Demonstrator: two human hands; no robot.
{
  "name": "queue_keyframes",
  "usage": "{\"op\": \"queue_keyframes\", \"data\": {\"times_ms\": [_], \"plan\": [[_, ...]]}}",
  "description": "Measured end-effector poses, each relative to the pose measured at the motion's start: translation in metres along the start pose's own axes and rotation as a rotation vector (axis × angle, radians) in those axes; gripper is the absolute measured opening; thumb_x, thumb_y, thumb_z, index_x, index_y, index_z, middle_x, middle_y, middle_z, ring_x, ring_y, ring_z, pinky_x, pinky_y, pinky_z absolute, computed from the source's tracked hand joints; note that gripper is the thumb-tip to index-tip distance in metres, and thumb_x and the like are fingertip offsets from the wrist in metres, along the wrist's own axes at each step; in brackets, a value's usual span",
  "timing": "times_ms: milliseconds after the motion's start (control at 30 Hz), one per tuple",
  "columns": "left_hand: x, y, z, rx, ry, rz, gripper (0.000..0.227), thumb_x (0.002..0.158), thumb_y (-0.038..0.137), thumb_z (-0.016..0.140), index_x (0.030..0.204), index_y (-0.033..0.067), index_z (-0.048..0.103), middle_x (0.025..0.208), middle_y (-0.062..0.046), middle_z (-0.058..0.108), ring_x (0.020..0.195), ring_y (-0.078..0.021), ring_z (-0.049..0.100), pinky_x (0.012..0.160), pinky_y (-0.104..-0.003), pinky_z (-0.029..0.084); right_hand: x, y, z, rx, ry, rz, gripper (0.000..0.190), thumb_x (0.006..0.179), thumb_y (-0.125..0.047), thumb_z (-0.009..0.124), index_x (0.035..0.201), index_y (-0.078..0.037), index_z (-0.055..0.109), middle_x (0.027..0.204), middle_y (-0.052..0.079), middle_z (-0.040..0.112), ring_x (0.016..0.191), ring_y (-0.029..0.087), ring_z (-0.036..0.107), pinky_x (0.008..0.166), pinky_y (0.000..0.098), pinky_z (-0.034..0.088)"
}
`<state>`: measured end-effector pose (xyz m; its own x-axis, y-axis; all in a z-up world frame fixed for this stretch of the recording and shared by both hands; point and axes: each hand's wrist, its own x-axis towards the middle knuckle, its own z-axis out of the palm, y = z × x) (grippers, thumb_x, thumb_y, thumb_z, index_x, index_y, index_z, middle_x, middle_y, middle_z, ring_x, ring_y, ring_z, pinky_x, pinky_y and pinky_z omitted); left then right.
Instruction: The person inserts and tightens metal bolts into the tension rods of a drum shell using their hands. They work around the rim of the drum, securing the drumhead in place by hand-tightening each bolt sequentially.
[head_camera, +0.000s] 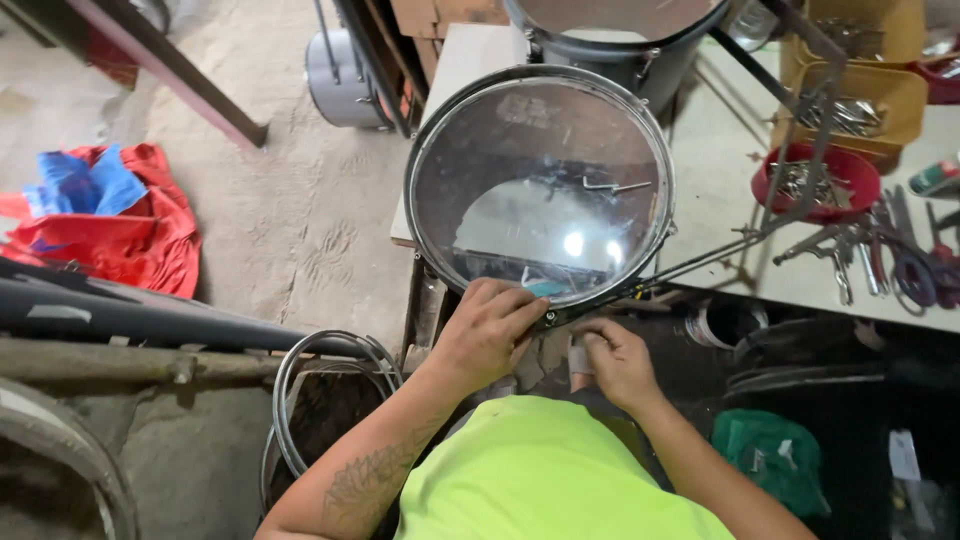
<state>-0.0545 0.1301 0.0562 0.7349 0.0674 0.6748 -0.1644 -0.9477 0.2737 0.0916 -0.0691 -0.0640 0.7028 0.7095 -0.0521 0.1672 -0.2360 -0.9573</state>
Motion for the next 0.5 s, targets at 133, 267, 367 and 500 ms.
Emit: {"op": "queue_keyframes", "data": {"times_ms": [133,267,367,500], "plan": [[0.001,-0.012,0.001,-0.084,0.025,0.007,0.025,0.077,0.015,0.072,0.102,0.0113,0.073,0.092,-0.006,0.065,0.086,-0.0291,0.064,0.083,-0.043,0.053,-0.005,-0.030,0.023,-0.136,0.252,-0.177,0.027,0.076,-0.017,0.090,0.101,-0.011,0.081,0.076,0.010,0.076,0.072,0.021,0.073,0.067,0.0329,0.060],[-0.003,-0.020,0.004,-0.160,0.060,-0.038,0.019,0.084,0.014,0.071,0.102,0.0126,0.074,0.089,-0.005,0.063,0.079,-0.0284,0.063,0.078,-0.042,0.053,0.008,-0.048,0.027,-0.128,0.295,-0.446,0.021,0.074,-0.015,0.093,0.091,-0.009,0.080,0.070,0.008,0.068,0.061,0.024,0.067,0.060,0.0331,0.056],[-0.007,-0.019,0.004,-0.180,0.057,-0.058,0.020,0.084,0.016,0.073,0.103,0.0130,0.074,0.090,-0.006,0.063,0.080,-0.0292,0.063,0.077,-0.042,0.052,0.008,-0.029,0.028,-0.128,0.274,-0.450,0.020,0.073,-0.015,0.093,0.089,-0.011,0.081,0.069,0.006,0.066,0.061,0.023,0.067,0.059,0.0330,0.055],[-0.002,-0.018,-0.001,-0.171,0.039,-0.055,0.022,0.082,0.013,0.074,0.104,0.0138,0.075,0.091,-0.004,0.064,0.078,-0.0273,0.062,0.074,-0.040,0.051,0.012,-0.023,0.034,-0.096,0.254,-0.437,0.015,0.075,-0.011,0.088,0.088,-0.011,0.080,0.070,0.007,0.066,0.061,0.027,0.067,0.057,0.0349,0.054]]}}
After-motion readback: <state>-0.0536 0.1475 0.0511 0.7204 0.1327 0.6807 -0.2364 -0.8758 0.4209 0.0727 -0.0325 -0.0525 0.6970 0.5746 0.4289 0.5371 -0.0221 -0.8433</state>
